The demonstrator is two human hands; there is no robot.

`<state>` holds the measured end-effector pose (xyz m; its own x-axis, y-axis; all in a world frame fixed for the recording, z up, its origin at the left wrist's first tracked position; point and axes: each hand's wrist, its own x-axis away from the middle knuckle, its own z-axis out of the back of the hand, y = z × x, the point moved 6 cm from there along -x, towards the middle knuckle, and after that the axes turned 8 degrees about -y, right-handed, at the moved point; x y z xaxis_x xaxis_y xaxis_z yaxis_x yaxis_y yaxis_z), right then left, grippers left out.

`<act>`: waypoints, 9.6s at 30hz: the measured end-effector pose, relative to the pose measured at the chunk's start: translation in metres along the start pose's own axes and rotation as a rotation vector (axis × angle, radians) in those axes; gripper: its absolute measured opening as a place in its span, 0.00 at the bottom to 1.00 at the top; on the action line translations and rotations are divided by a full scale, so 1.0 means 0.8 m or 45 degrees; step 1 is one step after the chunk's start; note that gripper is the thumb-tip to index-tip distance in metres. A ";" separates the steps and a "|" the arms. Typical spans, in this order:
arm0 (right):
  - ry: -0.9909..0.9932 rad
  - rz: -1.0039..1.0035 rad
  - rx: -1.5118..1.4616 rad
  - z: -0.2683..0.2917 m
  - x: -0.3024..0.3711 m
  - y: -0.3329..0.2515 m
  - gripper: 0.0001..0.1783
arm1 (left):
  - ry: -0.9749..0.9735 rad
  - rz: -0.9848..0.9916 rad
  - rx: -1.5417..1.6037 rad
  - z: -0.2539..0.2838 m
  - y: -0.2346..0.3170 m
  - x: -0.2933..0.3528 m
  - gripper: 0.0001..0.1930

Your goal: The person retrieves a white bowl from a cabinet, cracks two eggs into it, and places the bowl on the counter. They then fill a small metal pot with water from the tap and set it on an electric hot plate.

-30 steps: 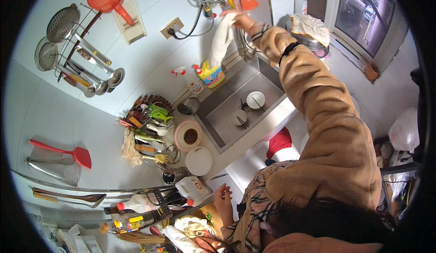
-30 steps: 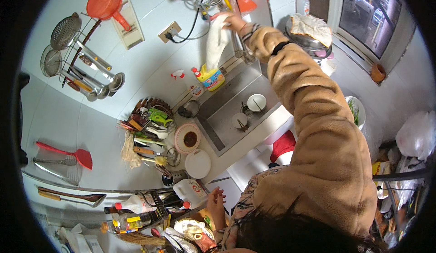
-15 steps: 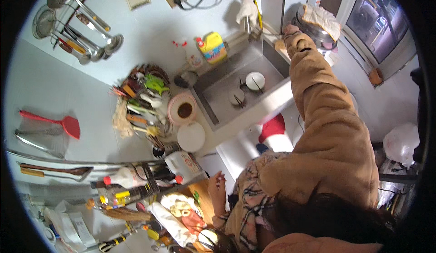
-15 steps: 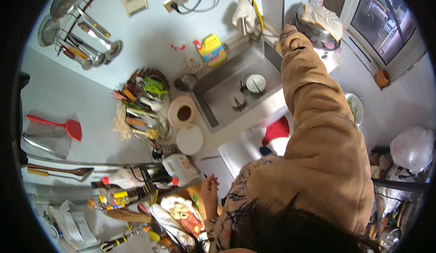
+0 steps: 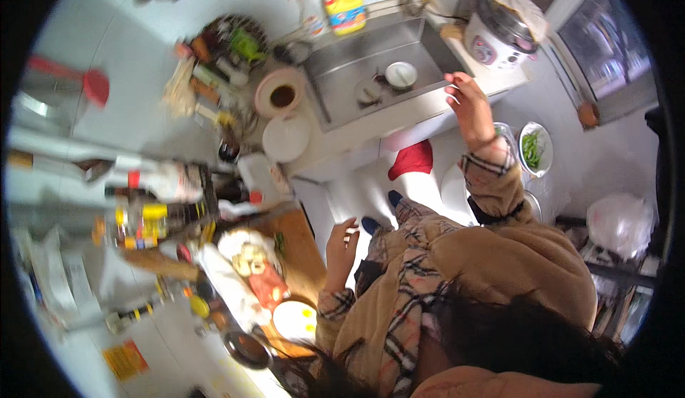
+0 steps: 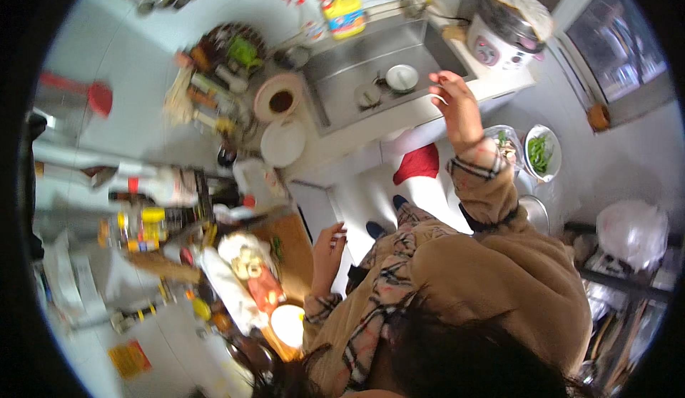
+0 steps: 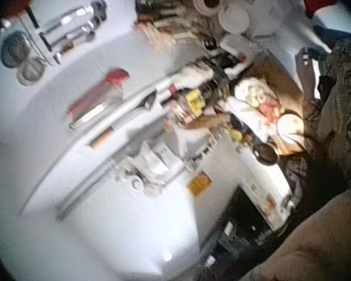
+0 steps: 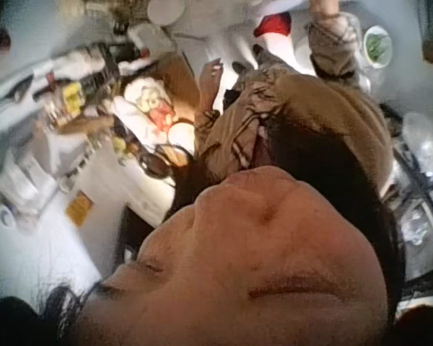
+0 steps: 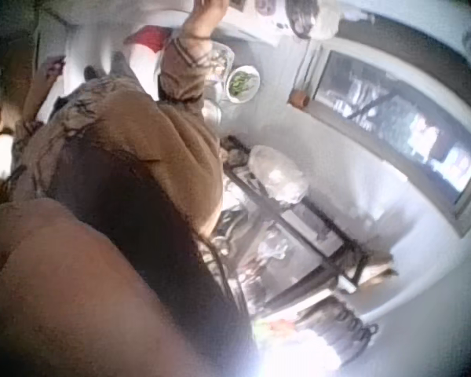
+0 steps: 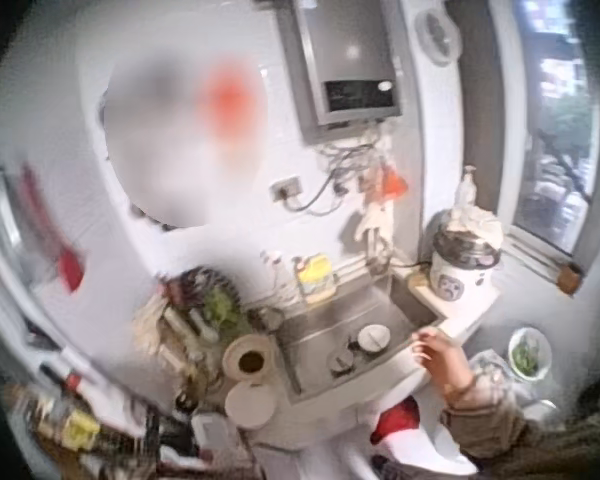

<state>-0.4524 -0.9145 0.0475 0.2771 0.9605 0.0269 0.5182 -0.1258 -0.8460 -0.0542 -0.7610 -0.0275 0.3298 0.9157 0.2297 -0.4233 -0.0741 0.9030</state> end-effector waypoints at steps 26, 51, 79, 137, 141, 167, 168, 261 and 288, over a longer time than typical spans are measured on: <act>-0.897 -0.107 -0.706 0.031 0.183 -0.042 0.10 | 0.589 0.251 0.063 -0.211 0.019 0.367 0.13; -1.866 -0.978 -0.508 -0.372 0.879 0.138 0.07 | 1.802 0.592 0.338 -0.401 -0.103 1.030 0.13; -2.933 -2.017 0.361 -0.083 1.839 0.064 0.15 | 3.258 0.984 0.915 -0.929 -0.034 1.459 0.18; -2.290 -1.909 -0.076 0.089 3.021 0.025 0.10 | 3.347 0.415 0.577 -1.300 -0.247 2.954 0.16; -2.306 -1.819 -0.187 0.067 3.045 0.022 0.08 | 3.327 0.374 0.592 -1.297 -0.278 3.061 0.25; -1.652 -1.255 -0.181 0.196 3.127 -0.044 0.09 | 3.370 -0.478 0.949 -1.330 -0.512 3.502 0.14; -1.611 -1.243 -0.163 0.205 3.129 -0.045 0.09 | 3.364 -0.511 0.941 -1.327 -0.504 3.500 0.14; -1.787 1.018 1.043 0.066 3.079 0.142 0.14 | 1.329 1.231 -0.050 -1.035 -0.469 3.019 0.29; -1.534 1.212 1.705 0.274 3.014 -0.094 0.14 | 1.658 0.172 0.732 -1.040 -0.392 3.042 0.24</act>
<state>-0.0008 1.4654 0.0592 -0.8146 0.4294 -0.3899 -0.3927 -0.9030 -0.1741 0.1789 1.8189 -0.0539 -0.8140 0.5689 0.1170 0.1098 -0.0470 0.9928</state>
